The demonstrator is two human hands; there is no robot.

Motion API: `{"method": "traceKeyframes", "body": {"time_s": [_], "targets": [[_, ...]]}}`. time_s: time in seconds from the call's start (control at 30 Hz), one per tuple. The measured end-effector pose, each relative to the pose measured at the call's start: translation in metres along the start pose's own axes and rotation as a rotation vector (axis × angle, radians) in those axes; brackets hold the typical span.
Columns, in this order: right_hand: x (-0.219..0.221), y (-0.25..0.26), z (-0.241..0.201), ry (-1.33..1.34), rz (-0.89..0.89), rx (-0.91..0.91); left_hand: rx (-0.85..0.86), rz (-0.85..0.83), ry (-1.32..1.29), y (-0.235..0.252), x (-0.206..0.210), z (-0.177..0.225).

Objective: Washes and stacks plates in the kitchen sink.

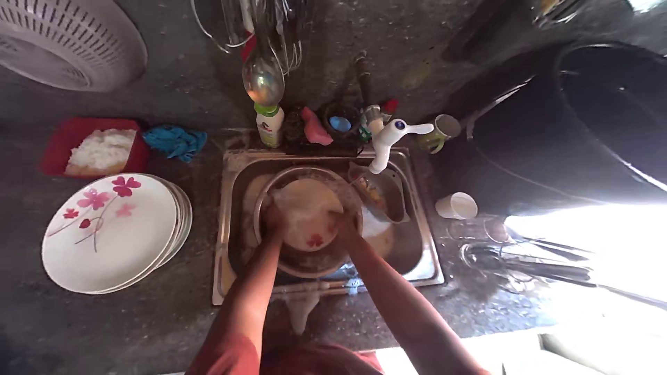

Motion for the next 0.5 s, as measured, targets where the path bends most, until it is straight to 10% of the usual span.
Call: {"method": "traceKeyframes", "body": {"time_s": [0.2, 0.5], "targets": [[0.014, 0.0, -0.002, -0.032, -0.17, -0.041, -0.083, 0.068, -0.428, 0.006, -0.028, -0.032], [0.077, -0.053, -0.013, -0.139, -0.23, -0.433, 0.234, 0.022, -0.451, -0.092, -0.109, 0.064]]}}
Point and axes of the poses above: each hand's wrist, its own y-axis towards the middle knuckle, its own x-axis out of the palm, z = x × y, the point moved 5 cm from there along y, towards the middle knuckle, and after that the axes turned 10 degrees about -y, right-handed, at the moved point
